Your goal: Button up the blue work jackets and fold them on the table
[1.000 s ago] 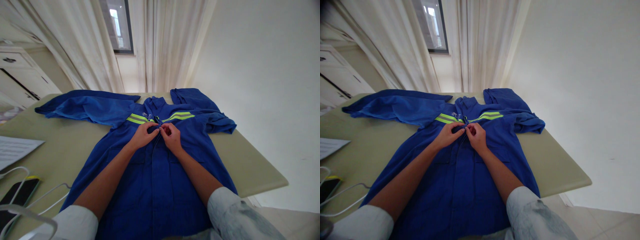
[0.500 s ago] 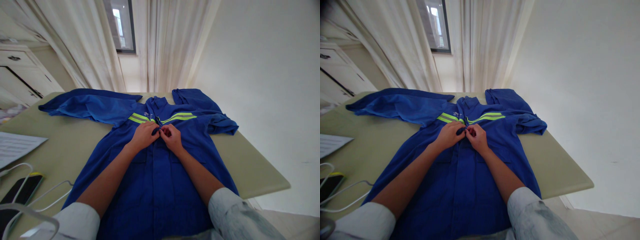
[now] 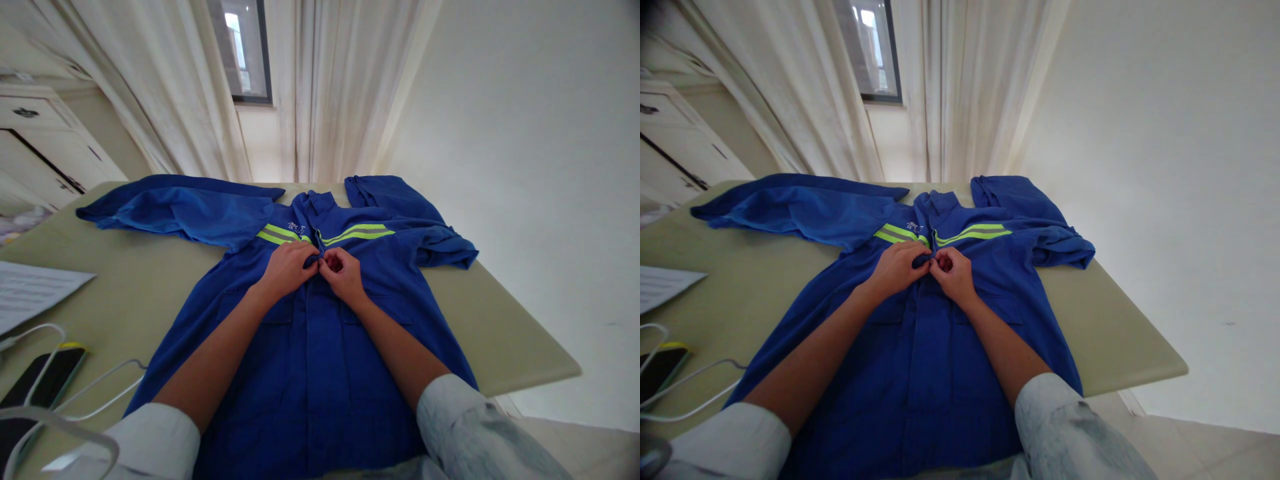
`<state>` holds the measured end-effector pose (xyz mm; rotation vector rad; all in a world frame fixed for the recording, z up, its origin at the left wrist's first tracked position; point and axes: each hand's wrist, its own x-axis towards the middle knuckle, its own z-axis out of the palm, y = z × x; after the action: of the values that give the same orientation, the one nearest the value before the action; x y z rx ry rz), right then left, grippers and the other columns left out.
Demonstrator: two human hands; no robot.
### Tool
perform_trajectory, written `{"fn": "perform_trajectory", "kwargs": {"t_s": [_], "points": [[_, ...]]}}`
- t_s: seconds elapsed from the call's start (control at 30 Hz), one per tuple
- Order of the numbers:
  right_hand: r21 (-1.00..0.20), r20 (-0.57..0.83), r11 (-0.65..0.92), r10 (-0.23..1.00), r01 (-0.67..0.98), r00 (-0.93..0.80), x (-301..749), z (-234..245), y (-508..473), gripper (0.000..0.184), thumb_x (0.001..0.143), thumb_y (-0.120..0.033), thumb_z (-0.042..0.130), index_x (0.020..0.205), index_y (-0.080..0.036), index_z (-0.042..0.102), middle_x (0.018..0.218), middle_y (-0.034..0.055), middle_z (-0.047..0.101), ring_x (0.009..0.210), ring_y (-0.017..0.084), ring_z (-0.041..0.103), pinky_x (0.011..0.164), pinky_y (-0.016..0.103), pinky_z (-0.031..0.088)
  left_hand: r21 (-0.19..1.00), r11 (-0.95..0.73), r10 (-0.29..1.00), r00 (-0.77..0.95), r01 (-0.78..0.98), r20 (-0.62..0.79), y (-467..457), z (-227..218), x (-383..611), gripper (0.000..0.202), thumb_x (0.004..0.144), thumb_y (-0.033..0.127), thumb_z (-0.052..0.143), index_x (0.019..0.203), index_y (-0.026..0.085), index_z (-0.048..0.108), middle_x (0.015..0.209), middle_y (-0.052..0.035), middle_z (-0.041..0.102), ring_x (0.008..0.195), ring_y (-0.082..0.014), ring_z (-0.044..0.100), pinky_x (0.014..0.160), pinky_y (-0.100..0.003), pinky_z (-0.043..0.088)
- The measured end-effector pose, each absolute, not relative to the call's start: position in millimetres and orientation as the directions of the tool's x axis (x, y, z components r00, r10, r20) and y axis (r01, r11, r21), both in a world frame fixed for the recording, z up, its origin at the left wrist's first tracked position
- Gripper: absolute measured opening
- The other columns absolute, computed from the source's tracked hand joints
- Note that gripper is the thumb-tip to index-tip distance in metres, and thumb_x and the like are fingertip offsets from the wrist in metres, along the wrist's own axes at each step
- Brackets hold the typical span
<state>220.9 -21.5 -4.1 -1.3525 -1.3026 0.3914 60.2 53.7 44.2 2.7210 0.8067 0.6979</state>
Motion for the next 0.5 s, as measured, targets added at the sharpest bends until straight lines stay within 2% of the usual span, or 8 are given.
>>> {"fn": "perform_trajectory", "kwargs": {"t_s": [0.13, 0.37, 0.5], "points": [[-0.858, 0.448, 0.295, 0.830, 0.420, 0.333, 218.8, -1.8, -21.8, 0.010, 0.083, -0.030, 0.067, 0.083, -0.021, 0.064, 0.066, -0.0047, 0.053, 0.057, 0.012, 0.046, 0.053, 0.025, 0.038, 0.351, -0.827, 0.554, 0.744, 0.439, 0.374, 55.4, 43.8, 59.8, 0.022, 0.091, 0.024, 0.065, 0.110, 0.021, 0.075, 0.111, -0.0080, 0.077, 0.106, -0.0280, 0.071, 0.097, -0.039, 0.054], [-0.794, 0.506, 0.293, 0.805, 0.533, 0.310, 220.0, 1.1, -22.8, 0.008, 0.086, -0.030, 0.065, 0.086, -0.022, 0.065, 0.074, -0.0024, 0.056, 0.060, 0.013, 0.049, 0.057, 0.026, 0.041, 0.406, -0.810, 0.572, 0.724, 0.424, 0.385, 57.5, 43.0, 59.3, 0.022, 0.089, 0.024, 0.066, 0.108, 0.021, 0.076, 0.109, -0.0072, 0.078, 0.104, -0.0272, 0.071, 0.094, -0.038, 0.054], [-0.796, 0.513, 0.305, 0.799, 0.523, 0.315, 221.1, 5.1, -22.6, 0.009, 0.088, -0.030, 0.064, 0.087, -0.022, 0.065, 0.074, -0.0020, 0.057, 0.061, 0.013, 0.049, 0.058, 0.026, 0.042, 0.444, -0.791, 0.594, 0.703, 0.421, 0.391, 56.8, 47.5, 58.6, 0.020, 0.088, 0.025, 0.067, 0.105, 0.022, 0.077, 0.108, -0.0058, 0.079, 0.101, -0.0255, 0.072, 0.090, -0.035, 0.055]]}}
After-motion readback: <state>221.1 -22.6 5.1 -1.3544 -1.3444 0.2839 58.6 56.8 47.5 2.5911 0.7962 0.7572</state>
